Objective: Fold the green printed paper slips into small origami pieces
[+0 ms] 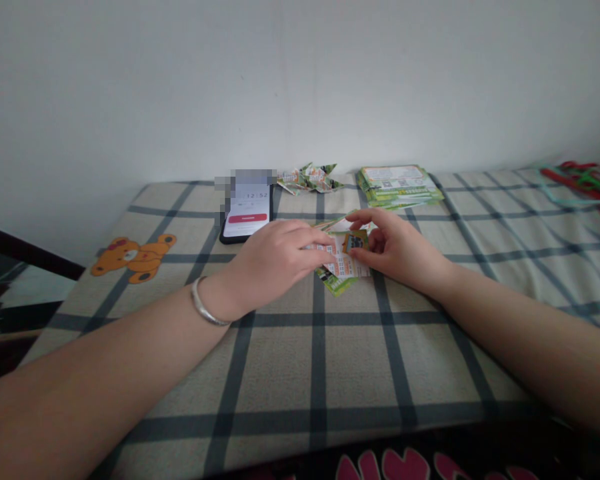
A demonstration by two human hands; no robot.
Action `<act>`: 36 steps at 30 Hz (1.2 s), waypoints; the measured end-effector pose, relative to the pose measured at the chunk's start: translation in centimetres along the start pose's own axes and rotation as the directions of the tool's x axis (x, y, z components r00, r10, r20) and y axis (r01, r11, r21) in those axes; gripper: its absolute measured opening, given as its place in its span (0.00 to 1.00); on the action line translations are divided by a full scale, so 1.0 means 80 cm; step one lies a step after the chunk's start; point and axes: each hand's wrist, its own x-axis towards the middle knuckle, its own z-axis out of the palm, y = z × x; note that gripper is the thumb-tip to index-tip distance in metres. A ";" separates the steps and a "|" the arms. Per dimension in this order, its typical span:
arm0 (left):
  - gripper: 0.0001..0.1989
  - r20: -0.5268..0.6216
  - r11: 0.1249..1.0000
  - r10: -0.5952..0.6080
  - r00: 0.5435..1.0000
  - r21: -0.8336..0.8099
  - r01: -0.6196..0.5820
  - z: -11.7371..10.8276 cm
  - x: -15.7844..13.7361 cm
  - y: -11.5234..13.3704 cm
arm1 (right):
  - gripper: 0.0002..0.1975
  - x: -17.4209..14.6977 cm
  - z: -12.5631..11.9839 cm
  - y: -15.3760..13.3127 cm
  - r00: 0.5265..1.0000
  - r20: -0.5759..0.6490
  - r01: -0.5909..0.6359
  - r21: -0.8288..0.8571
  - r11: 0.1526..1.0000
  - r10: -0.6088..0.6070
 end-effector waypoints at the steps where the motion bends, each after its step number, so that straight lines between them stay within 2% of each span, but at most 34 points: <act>1: 0.07 -0.005 1.000 0.004 1.000 0.002 -0.004 0.000 0.000 -0.001 | 0.24 0.000 0.000 0.000 1.000 0.002 0.002 0.004 1.000 -0.002; 6: 0.08 -0.047 0.999 0.039 0.998 0.025 -0.037 -0.002 0.002 -0.001 | 0.25 -0.002 0.001 0.005 0.999 0.013 0.034 0.042 0.999 -0.034; 10: 0.11 0.010 0.996 0.086 0.996 0.000 -0.086 -0.002 0.004 0.003 | 0.24 -0.003 0.002 0.003 0.995 0.016 0.093 0.013 0.996 -0.093; 13: 0.12 0.046 0.995 0.101 0.994 -0.010 -0.101 -0.001 0.004 0.004 | 0.20 -0.004 0.002 -0.001 0.996 0.016 0.092 -0.029 0.995 -0.092; 17: 0.11 0.073 0.997 0.053 0.996 -0.054 -0.049 -0.001 0.002 0.003 | 0.15 -0.004 0.000 -0.005 0.997 0.012 0.070 -0.015 0.997 -0.070; 19: 0.11 0.098 0.996 0.001 0.995 -0.091 0.008 0.000 0.001 0.002 | 0.15 -0.002 -0.001 -0.004 0.993 0.002 0.121 -0.027 0.992 -0.121; 22: 0.12 0.123 0.989 -0.063 0.990 -0.122 0.078 0.002 0.000 0.001 | 0.19 0.000 -0.004 -0.003 0.963 0.002 0.268 -0.092 0.959 -0.269; 25: 0.12 0.123 0.987 -0.080 0.989 -0.132 0.096 0.002 0.000 0.000 | 0.21 0.000 -0.007 -0.004 0.921 0.079 0.389 -0.143 0.910 -0.382; 30: 0.11 0.121 0.984 -0.074 0.990 -0.151 0.092 0.002 0.001 -0.001 | 0.15 -0.003 -0.012 -0.002 0.872 0.214 0.476 -0.155 0.866 -0.441; 36: 0.09 0.089 0.982 -0.039 0.995 -0.180 0.054 0.001 0.002 -0.001 | 0.09 0.000 -0.020 0.000 0.838 0.263 0.530 -0.187 0.827 -0.478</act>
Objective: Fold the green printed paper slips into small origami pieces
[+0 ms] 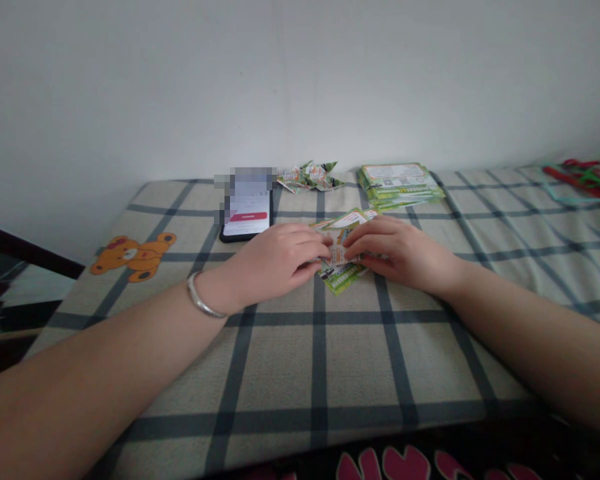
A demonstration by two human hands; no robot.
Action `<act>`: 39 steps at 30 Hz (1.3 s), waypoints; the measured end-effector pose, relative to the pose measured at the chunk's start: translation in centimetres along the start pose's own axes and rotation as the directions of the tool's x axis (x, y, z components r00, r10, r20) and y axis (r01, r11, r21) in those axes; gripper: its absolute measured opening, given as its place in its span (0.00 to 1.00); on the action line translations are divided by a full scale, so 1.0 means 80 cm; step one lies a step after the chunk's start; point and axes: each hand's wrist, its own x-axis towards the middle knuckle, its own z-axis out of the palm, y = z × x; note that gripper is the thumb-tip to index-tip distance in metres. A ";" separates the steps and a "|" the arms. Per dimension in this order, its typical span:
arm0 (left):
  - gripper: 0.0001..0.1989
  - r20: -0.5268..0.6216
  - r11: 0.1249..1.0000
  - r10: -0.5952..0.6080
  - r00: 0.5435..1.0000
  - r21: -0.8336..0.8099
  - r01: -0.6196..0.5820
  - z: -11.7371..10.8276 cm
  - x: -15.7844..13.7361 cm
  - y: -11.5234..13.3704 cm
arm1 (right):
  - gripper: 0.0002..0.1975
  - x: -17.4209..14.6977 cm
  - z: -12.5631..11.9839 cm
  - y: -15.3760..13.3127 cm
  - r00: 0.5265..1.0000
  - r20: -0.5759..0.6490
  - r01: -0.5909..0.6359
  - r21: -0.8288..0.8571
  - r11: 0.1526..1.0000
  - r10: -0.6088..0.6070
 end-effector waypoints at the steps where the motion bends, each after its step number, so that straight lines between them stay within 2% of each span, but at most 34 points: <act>1: 0.10 -0.001 1.000 0.012 1.000 -0.004 -0.012 0.000 0.000 0.000 | 0.09 0.000 -0.002 0.000 1.000 0.009 0.009 -0.019 1.000 -0.009; 6: 0.11 -0.010 0.999 0.042 0.999 -0.030 -0.042 0.000 -0.001 -0.002 | 0.09 -0.001 -0.009 -0.002 0.997 0.040 0.063 -0.113 0.992 -0.059; 10: 0.12 -0.011 0.994 0.108 0.994 -0.023 -0.108 -0.002 0.000 -0.002 | 0.09 -0.001 -0.012 -0.002 0.989 0.106 0.112 -0.108 0.988 -0.100; 13: 0.12 -0.017 0.985 0.171 0.985 -0.025 -0.171 -0.004 0.001 0.001 | 0.10 -0.001 -0.013 -0.002 0.988 0.125 0.097 -0.075 0.992 -0.087; 17: 0.14 0.002 0.981 0.167 0.986 -0.102 -0.166 -0.005 0.000 0.003 | 0.10 0.000 -0.011 -0.003 0.994 0.099 0.055 -0.071 0.996 -0.048; 24: 0.16 0.033 0.982 0.138 0.990 -0.132 -0.133 -0.008 -0.001 0.001 | 0.07 0.004 0.000 -0.005 0.994 0.001 -0.109 -0.022 0.994 0.109; 30: 0.15 0.021 0.979 0.153 0.988 -0.136 -0.149 -0.008 -0.001 0.001 | 0.05 0.000 0.006 -0.002 0.948 -0.105 -0.304 -0.004 0.953 0.302; 36: 0.15 0.045 0.985 0.117 0.992 -0.136 -0.110 -0.009 -0.002 0.003 | 0.01 -0.004 0.001 0.009 0.975 -0.020 -0.221 0.069 0.973 0.223; 39: 0.15 0.050 0.986 0.115 0.992 -0.127 -0.108 -0.010 -0.001 0.003 | 0.01 -0.003 0.002 0.012 0.979 -0.033 -0.195 0.149 0.970 0.202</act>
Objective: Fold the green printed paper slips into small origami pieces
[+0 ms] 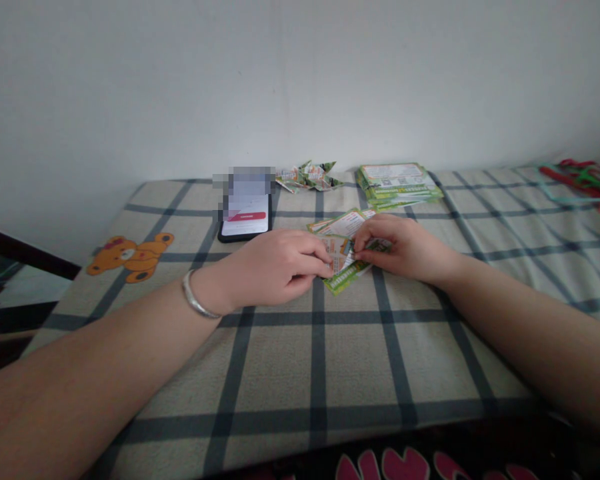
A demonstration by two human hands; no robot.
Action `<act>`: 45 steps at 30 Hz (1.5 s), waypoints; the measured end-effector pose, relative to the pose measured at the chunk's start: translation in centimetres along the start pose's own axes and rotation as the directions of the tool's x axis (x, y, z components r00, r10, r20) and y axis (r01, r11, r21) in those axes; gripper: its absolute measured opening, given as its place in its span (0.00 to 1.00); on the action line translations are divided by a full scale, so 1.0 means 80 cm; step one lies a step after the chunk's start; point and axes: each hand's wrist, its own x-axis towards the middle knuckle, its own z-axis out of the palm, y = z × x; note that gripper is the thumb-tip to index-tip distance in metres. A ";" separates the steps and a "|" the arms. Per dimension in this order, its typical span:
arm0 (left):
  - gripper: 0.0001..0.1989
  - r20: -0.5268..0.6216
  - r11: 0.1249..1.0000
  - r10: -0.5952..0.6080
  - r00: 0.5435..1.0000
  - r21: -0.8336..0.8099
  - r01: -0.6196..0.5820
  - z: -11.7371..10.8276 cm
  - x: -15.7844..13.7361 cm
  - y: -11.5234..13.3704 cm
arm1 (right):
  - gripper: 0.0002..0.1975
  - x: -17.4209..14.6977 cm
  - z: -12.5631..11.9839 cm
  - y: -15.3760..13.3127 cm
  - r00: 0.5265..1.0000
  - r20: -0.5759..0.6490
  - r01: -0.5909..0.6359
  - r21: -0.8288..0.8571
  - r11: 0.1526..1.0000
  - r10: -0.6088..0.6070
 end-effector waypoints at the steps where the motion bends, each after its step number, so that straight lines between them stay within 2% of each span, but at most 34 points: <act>1: 0.15 0.002 1.000 0.001 1.000 0.003 -0.001 0.000 0.000 0.000 | 0.02 0.001 0.001 0.000 1.000 -0.013 0.001 0.019 1.000 -0.001; 4: 0.15 0.011 1.000 0.011 1.000 0.012 -0.011 -0.001 0.000 -0.001 | 0.03 0.003 0.008 -0.005 0.997 -0.059 -0.050 0.091 0.995 0.055; 7: 0.15 0.010 0.999 0.025 1.000 0.020 -0.025 -0.001 0.000 -0.001 | 0.03 0.005 0.017 -0.013 0.977 -0.111 -0.163 0.157 0.974 0.181; 12: 0.15 -0.006 1.000 0.014 1.000 0.005 -0.014 -0.001 0.001 0.000 | 0.05 0.009 0.026 -0.019 0.968 -0.158 -0.184 0.089 0.979 0.197; 18: 0.14 0.006 0.998 -0.050 0.999 0.026 0.050 0.002 0.001 0.002 | 0.06 0.014 0.026 -0.016 0.956 -0.114 -0.262 0.076 0.962 0.270; 22: 0.14 0.023 0.990 -0.139 0.990 0.042 0.138 0.001 0.003 0.006 | 0.06 0.015 0.025 -0.018 0.952 -0.098 -0.285 0.070 0.956 0.291; 25: 0.15 0.036 0.991 -0.129 0.991 0.042 0.128 0.000 0.002 0.007 | 0.06 0.016 0.025 -0.020 0.952 -0.101 -0.288 0.033 0.957 0.290; 31: 0.16 0.044 0.997 -0.060 0.997 0.042 0.058 -0.003 0.002 0.006 | 0.06 0.016 0.025 -0.020 0.971 -0.130 -0.216 -0.101 0.971 0.203; 39: 0.15 0.048 0.994 -0.026 0.999 0.109 0.021 -0.004 0.005 0.011 | 0.04 0.012 0.016 -0.016 0.982 -0.116 -0.166 -0.134 0.977 0.151; 42: 0.15 0.047 0.994 -0.021 0.999 0.107 0.016 -0.004 0.004 0.011 | 0.04 0.007 0.007 -0.014 1.000 -0.004 -0.005 -0.107 0.994 0.005; 45: 0.15 0.054 0.995 -0.024 0.998 0.103 0.018 -0.003 0.004 0.009 | 0.05 0.004 0.002 -0.013 0.997 0.035 0.070 -0.160 0.985 -0.065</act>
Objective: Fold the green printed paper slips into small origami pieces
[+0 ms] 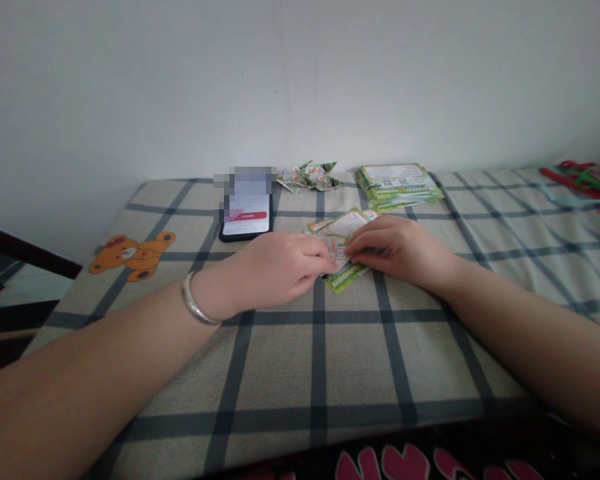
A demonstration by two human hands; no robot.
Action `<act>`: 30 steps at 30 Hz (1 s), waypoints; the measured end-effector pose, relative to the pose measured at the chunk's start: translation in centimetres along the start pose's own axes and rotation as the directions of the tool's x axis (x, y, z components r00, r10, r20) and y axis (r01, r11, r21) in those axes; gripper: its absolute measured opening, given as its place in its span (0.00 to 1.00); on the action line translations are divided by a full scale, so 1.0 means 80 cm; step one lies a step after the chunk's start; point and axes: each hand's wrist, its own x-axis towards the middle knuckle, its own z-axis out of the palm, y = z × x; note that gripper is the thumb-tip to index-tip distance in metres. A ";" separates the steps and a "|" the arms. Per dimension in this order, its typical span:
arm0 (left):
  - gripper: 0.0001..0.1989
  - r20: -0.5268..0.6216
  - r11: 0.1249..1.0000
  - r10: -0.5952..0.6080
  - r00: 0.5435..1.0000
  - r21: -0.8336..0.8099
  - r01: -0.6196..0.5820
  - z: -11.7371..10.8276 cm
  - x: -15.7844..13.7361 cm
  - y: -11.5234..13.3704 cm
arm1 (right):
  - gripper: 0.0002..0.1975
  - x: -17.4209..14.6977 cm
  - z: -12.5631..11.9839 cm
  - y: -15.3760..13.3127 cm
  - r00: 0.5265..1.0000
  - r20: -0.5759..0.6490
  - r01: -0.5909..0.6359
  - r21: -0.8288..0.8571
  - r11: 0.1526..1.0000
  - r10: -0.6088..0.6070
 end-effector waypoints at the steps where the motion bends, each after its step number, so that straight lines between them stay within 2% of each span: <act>1: 0.15 0.002 1.000 -0.002 1.000 -0.001 0.002 0.001 0.000 0.000 | 0.06 -0.001 0.000 0.000 1.000 0.004 0.013 -0.026 1.000 -0.012; 8: 0.15 -0.019 1.000 0.001 1.000 -0.020 -0.002 0.002 -0.002 -0.001 | 0.07 -0.001 0.007 0.004 1.000 -0.005 0.029 -0.065 0.997 -0.029; 19: 0.15 -0.026 0.999 0.014 1.000 -0.035 -0.015 0.003 -0.001 -0.001 | 0.08 0.000 0.008 0.009 1.000 -0.009 0.015 0.008 1.000 -0.015; 26: 0.15 0.004 1.000 -0.016 1.000 0.007 0.016 0.003 0.001 0.004 | 0.08 0.001 0.010 0.009 1.000 -0.022 0.018 0.013 1.000 -0.017; 30: 0.15 0.018 0.999 -0.008 1.000 -0.031 0.008 0.003 0.001 0.001 | 0.07 0.001 0.011 0.010 0.999 -0.020 0.028 0.004 1.000 -0.028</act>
